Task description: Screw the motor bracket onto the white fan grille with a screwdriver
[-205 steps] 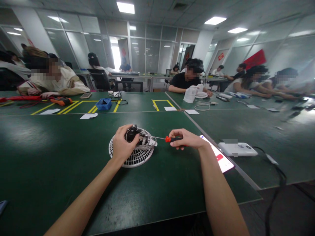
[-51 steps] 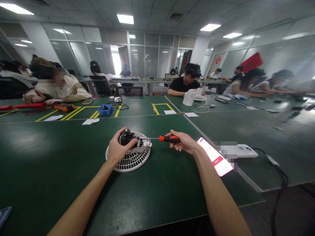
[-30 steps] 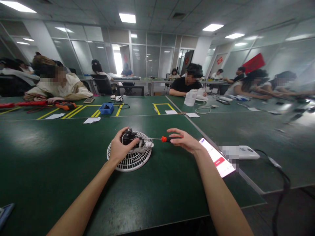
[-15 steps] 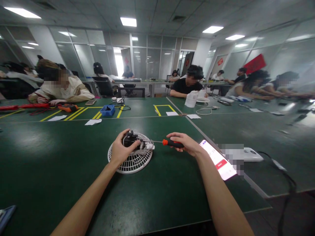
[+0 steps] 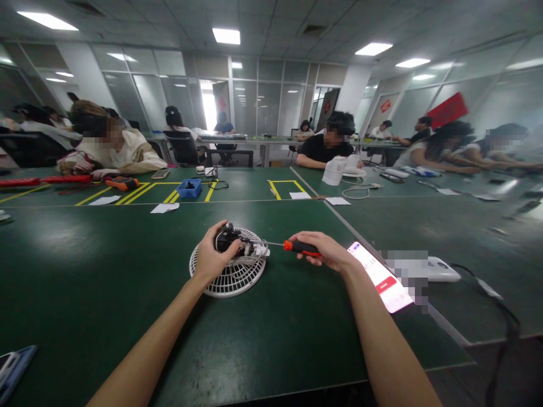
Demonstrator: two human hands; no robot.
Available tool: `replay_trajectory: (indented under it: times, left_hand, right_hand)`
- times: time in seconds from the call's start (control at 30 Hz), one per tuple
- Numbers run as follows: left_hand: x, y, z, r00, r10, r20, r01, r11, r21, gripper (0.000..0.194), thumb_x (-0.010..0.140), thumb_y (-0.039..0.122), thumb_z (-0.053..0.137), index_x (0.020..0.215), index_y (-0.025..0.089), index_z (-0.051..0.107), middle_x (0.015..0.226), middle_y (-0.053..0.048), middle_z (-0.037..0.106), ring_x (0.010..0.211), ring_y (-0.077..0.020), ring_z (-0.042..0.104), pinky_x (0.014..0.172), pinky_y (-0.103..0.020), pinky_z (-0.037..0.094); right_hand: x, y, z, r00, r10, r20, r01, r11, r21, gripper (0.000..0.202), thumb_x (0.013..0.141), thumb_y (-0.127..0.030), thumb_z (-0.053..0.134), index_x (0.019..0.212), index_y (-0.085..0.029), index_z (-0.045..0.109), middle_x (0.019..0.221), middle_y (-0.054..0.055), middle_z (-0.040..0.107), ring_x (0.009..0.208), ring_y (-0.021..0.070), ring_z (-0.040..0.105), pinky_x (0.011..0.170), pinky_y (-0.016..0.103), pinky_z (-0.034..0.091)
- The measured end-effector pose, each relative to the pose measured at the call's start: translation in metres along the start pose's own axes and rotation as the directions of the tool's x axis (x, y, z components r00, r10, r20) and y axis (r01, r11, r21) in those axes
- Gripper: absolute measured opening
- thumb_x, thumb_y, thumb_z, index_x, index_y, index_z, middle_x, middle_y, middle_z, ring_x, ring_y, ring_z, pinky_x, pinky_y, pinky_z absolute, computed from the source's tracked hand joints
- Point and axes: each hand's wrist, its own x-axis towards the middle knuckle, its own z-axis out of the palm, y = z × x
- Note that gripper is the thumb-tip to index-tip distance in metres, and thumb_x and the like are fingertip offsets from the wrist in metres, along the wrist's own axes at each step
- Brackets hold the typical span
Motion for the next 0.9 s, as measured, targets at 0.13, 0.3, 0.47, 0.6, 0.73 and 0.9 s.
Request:
replay_trajectory:
  times: [0.13,0.3,0.47,0.6,0.73,0.9]
  left_hand:
    - [-0.001,0.000,0.000,1.000,0.003,0.016,-0.003,1.000,0.002,0.064,0.077,0.048,0.076,0.132,0.019,0.062,0.127,-0.011,0.069,0.117,-0.0292,0.067,0.109,-0.049,0.051]
    - [0.000,0.002,-0.001,1.000,0.000,0.019,0.000,1.000,-0.006,0.066,0.075,0.049,0.077,0.132,0.018,0.063,0.127,-0.012,0.069,0.118,-0.0300,0.066,0.110,-0.050,0.050]
    - [0.000,0.005,-0.001,1.000,-0.006,0.010,0.006,1.000,-0.012,0.067,0.073,0.049,0.078,0.131,0.018,0.063,0.128,-0.013,0.069,0.120,-0.0305,0.066,0.111,-0.050,0.049]
    - [0.000,0.005,-0.001,1.000,-0.007,0.015,0.007,1.000,-0.011,0.068,0.072,0.049,0.079,0.130,0.018,0.063,0.129,-0.013,0.069,0.119,-0.0305,0.066,0.110,-0.050,0.050]
    - [0.000,0.007,-0.001,1.000,-0.015,0.019,0.015,1.000,-0.011,0.069,0.071,0.050,0.080,0.130,0.018,0.063,0.128,-0.012,0.069,0.119,-0.0303,0.066,0.110,-0.050,0.050]
    - [0.000,0.008,-0.002,0.999,-0.033,0.035,0.033,0.999,-0.010,0.070,0.070,0.051,0.082,0.129,0.019,0.063,0.129,-0.012,0.069,0.119,-0.0300,0.066,0.109,-0.051,0.051]
  right_hand:
    - [0.003,0.003,-0.006,0.993,-0.103,-0.055,0.102,0.995,-0.011,0.039,0.081,-0.038,0.075,0.113,-0.017,0.069,0.073,0.005,0.071,0.049,0.0102,0.054,0.043,0.021,0.039]
    - [0.006,0.007,-0.011,0.974,-0.205,-0.096,0.203,0.978,-0.039,0.045,0.071,-0.042,0.082,0.108,-0.018,0.071,0.077,0.002,0.067,0.055,0.0110,0.055,0.045,0.023,0.037]
    - [0.006,0.008,-0.010,0.960,-0.261,-0.102,0.259,0.965,-0.029,0.049,0.067,-0.044,0.086,0.107,-0.020,0.071,0.074,0.000,0.064,0.059,0.0128,0.054,0.052,0.026,0.038]
    - [0.005,0.007,-0.011,0.936,-0.326,-0.129,0.324,0.945,-0.041,0.049,0.061,-0.038,0.089,0.104,-0.021,0.072,0.083,0.001,0.069,0.074,0.0166,0.060,0.065,0.030,0.044]
    - [0.005,0.008,-0.012,0.915,-0.385,-0.120,0.377,0.923,-0.084,0.049,0.060,-0.035,0.089,0.104,-0.022,0.073,0.087,0.001,0.070,0.085,0.0197,0.063,0.080,0.035,0.048]
    - [0.005,0.007,-0.007,0.960,-0.264,-0.098,0.258,0.964,-0.066,0.040,0.075,-0.048,0.082,0.103,-0.021,0.074,0.091,0.006,0.071,0.081,0.0194,0.064,0.068,0.030,0.052]
